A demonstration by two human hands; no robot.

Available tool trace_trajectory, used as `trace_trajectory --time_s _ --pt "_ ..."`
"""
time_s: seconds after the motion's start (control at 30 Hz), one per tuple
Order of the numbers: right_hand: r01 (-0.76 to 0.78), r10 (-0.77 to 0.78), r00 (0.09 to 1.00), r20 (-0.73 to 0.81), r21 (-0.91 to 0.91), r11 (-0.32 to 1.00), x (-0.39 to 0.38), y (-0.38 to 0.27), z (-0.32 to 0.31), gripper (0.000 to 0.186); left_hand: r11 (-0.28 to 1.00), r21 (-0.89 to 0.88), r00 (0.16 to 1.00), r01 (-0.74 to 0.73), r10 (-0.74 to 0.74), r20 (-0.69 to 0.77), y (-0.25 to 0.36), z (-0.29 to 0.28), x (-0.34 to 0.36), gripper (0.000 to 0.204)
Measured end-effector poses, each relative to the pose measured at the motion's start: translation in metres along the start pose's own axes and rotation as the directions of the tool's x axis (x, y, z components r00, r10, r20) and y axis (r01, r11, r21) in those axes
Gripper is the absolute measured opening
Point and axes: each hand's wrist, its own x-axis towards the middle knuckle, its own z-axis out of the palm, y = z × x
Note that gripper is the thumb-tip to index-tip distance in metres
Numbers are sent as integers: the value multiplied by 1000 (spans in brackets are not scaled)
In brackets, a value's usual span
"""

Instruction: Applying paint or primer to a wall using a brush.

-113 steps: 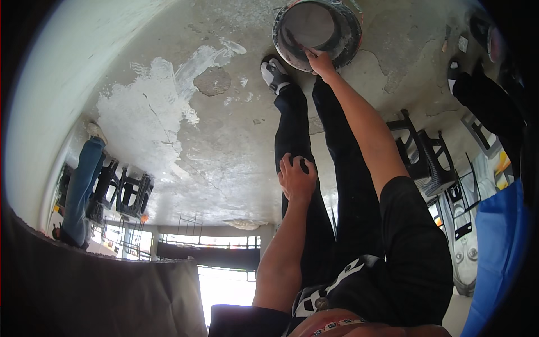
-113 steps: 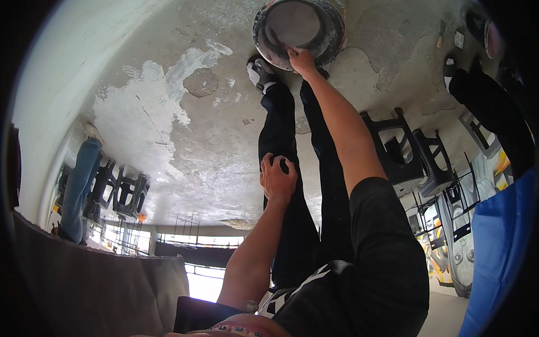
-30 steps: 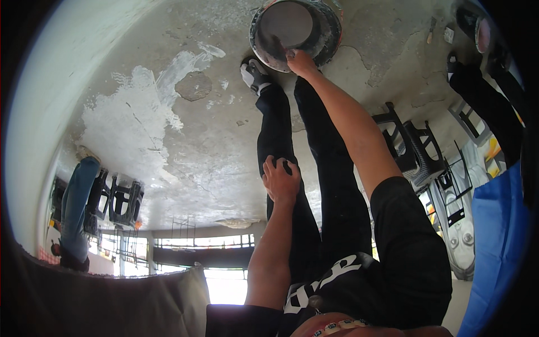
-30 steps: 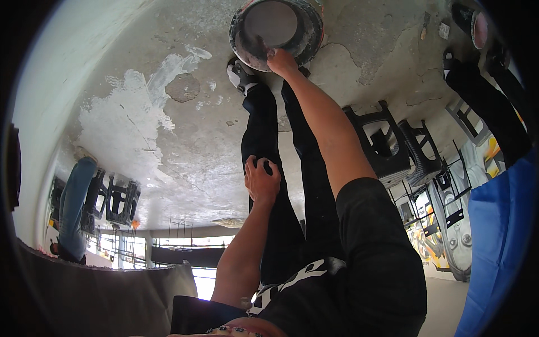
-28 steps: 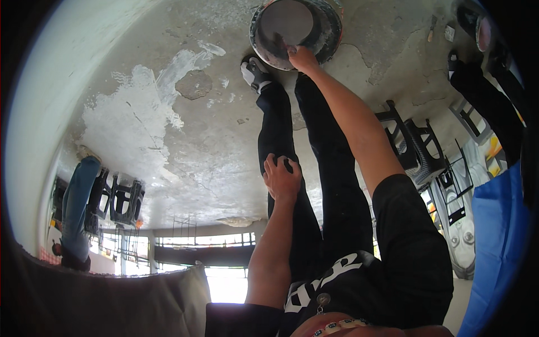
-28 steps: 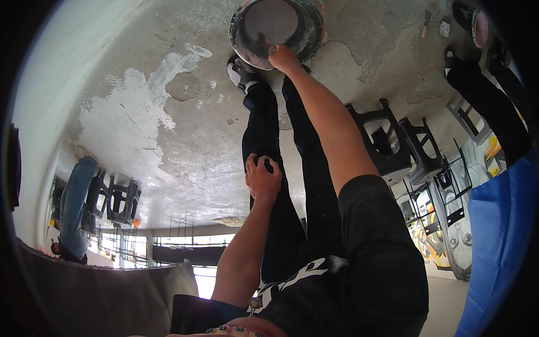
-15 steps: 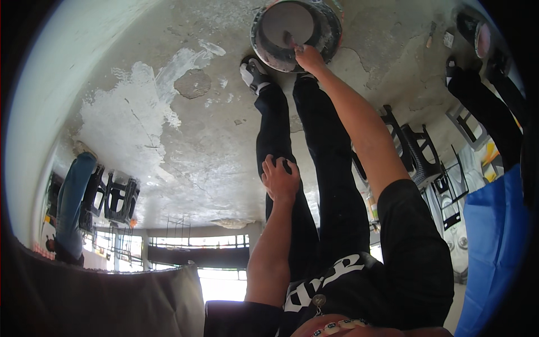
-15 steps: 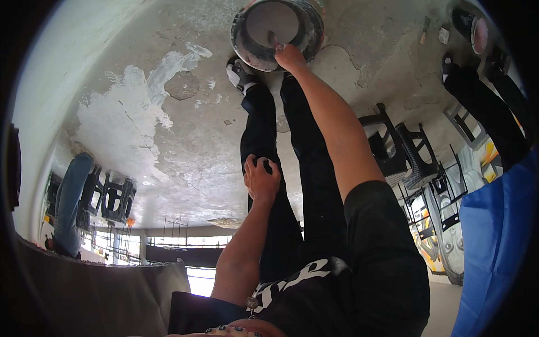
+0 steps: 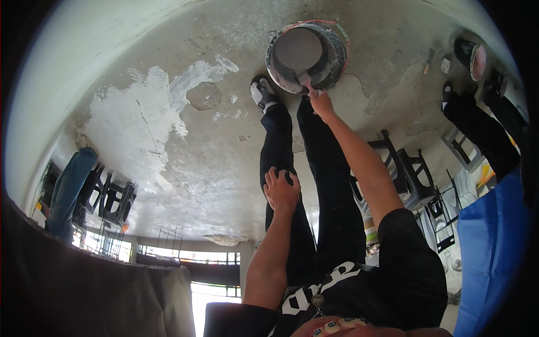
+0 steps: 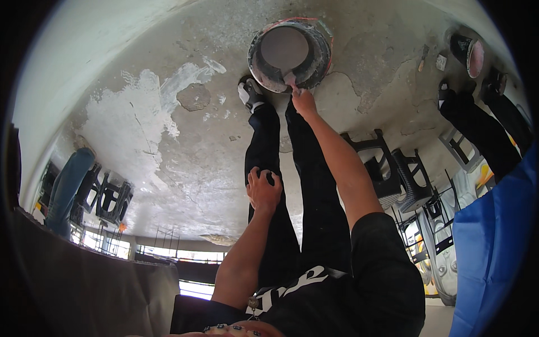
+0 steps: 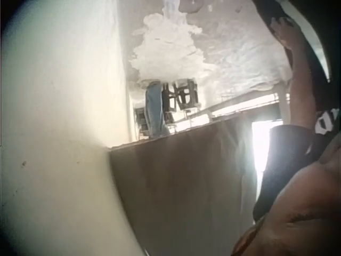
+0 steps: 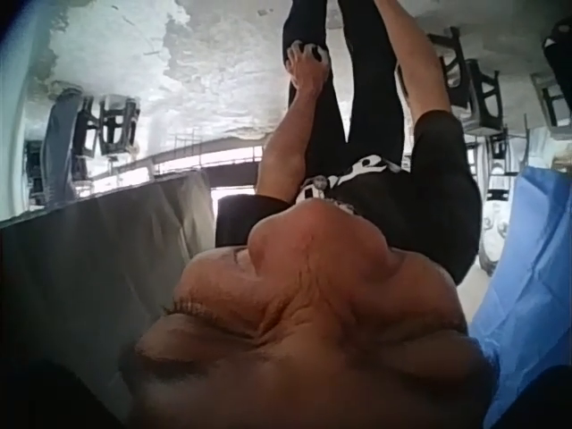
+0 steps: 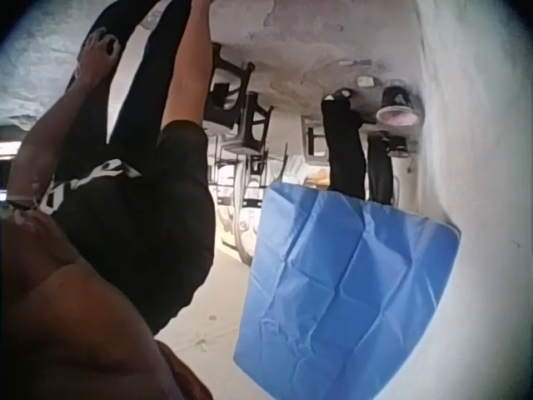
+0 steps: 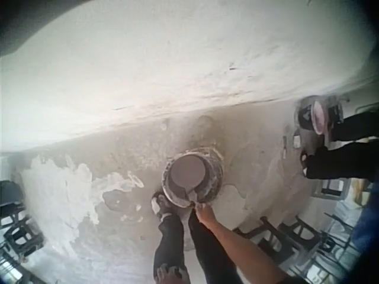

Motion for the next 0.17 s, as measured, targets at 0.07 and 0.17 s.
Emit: trace_trajectory --time_s 0.07,0.17 --pt "-171 159 985 73 227 959 -17 1 -2 41 1000 9 1000 15 -15 5 -3 -5 3 34" --pt "-309 250 951 184 488 817 -15 -11 -4 44 999 -31 1000 11 -10 25 1 -4 2 35"
